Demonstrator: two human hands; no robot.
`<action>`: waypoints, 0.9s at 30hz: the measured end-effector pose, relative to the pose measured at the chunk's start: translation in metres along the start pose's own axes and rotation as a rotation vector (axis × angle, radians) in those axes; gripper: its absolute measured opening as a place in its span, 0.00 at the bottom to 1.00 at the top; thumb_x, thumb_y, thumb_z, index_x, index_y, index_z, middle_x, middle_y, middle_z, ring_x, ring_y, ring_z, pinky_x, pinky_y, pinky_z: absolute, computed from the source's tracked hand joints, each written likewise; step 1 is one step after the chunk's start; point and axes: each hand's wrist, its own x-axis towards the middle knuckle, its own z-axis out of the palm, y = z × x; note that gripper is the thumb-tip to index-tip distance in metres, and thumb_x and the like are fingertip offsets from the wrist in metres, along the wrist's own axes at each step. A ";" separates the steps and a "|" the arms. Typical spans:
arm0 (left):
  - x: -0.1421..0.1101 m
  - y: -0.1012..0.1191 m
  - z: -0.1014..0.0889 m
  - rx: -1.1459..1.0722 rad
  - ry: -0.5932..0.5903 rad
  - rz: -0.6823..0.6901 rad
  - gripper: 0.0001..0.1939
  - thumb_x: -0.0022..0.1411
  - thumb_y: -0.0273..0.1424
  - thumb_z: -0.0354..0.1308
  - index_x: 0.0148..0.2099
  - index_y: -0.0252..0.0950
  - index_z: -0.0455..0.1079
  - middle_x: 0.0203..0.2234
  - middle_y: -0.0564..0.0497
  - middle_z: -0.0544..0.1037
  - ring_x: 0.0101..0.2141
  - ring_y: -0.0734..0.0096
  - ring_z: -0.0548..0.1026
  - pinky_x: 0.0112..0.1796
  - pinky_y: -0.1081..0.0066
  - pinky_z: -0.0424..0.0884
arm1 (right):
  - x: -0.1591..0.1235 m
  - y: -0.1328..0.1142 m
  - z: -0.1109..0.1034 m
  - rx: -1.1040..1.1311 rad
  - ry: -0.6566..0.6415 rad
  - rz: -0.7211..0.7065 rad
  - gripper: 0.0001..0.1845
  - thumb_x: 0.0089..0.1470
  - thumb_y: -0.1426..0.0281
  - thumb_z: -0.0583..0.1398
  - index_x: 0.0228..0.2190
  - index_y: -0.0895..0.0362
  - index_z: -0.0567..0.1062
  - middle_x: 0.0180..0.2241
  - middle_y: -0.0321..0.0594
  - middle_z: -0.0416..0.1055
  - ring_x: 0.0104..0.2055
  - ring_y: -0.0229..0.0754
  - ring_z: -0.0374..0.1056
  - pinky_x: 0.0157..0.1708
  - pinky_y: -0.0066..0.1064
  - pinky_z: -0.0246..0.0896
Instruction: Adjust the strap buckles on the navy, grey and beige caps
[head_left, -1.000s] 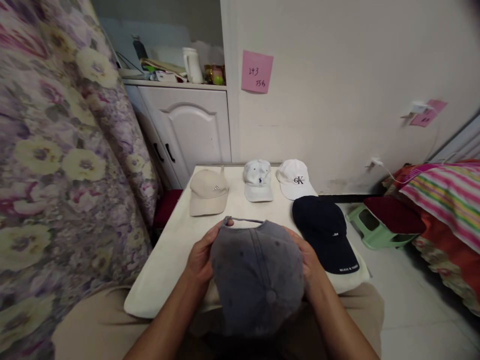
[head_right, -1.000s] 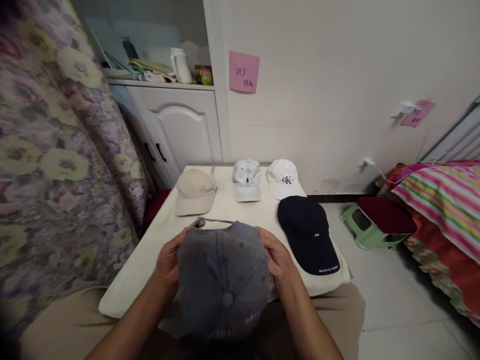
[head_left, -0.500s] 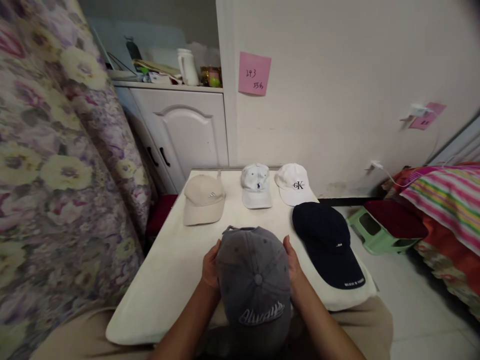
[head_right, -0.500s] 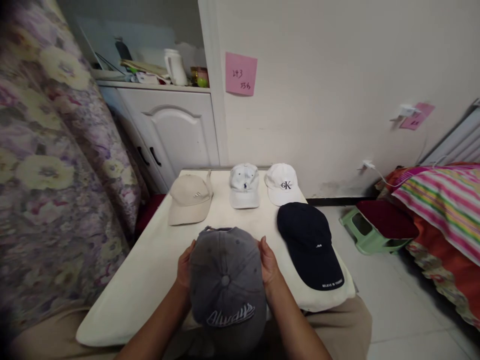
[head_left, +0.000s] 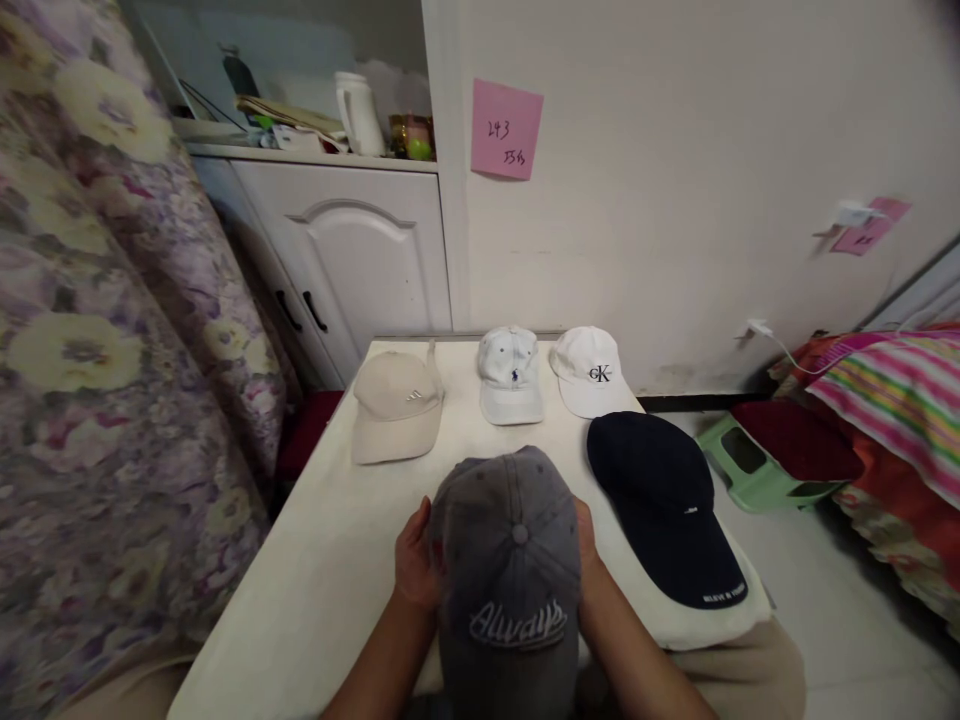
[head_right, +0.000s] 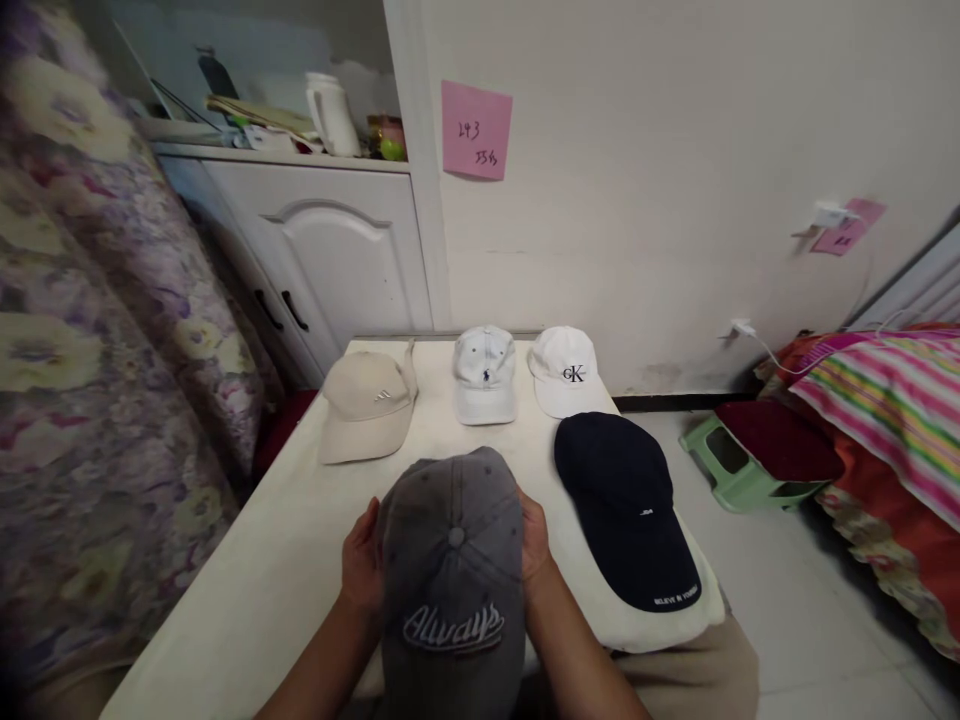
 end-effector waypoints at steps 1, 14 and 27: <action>0.000 -0.001 -0.001 -0.031 0.036 0.007 0.13 0.61 0.42 0.59 0.37 0.39 0.79 0.37 0.47 0.84 0.53 0.49 0.75 0.53 0.55 0.73 | 0.001 -0.002 0.000 0.022 0.011 0.004 0.18 0.49 0.51 0.62 0.30 0.52 0.79 0.30 0.38 0.81 0.40 0.51 0.76 0.44 0.44 0.71; 0.014 -0.008 0.006 -0.349 0.319 -0.078 0.10 0.60 0.23 0.56 0.35 0.35 0.79 0.29 0.48 0.85 0.39 0.54 0.82 0.43 0.61 0.79 | -0.011 -0.016 0.006 0.355 0.095 0.202 0.18 0.53 0.59 0.63 0.40 0.59 0.80 0.37 0.45 0.82 0.48 0.54 0.75 0.52 0.49 0.67; 0.005 -0.006 0.013 -0.397 0.232 -0.226 0.17 0.69 0.30 0.51 0.36 0.29 0.81 0.29 0.43 0.85 0.41 0.54 0.83 0.52 0.58 0.73 | -0.014 -0.016 -0.006 0.147 0.171 0.024 0.08 0.44 0.67 0.68 0.30 0.54 0.80 0.31 0.38 0.82 0.43 0.51 0.76 0.47 0.44 0.70</action>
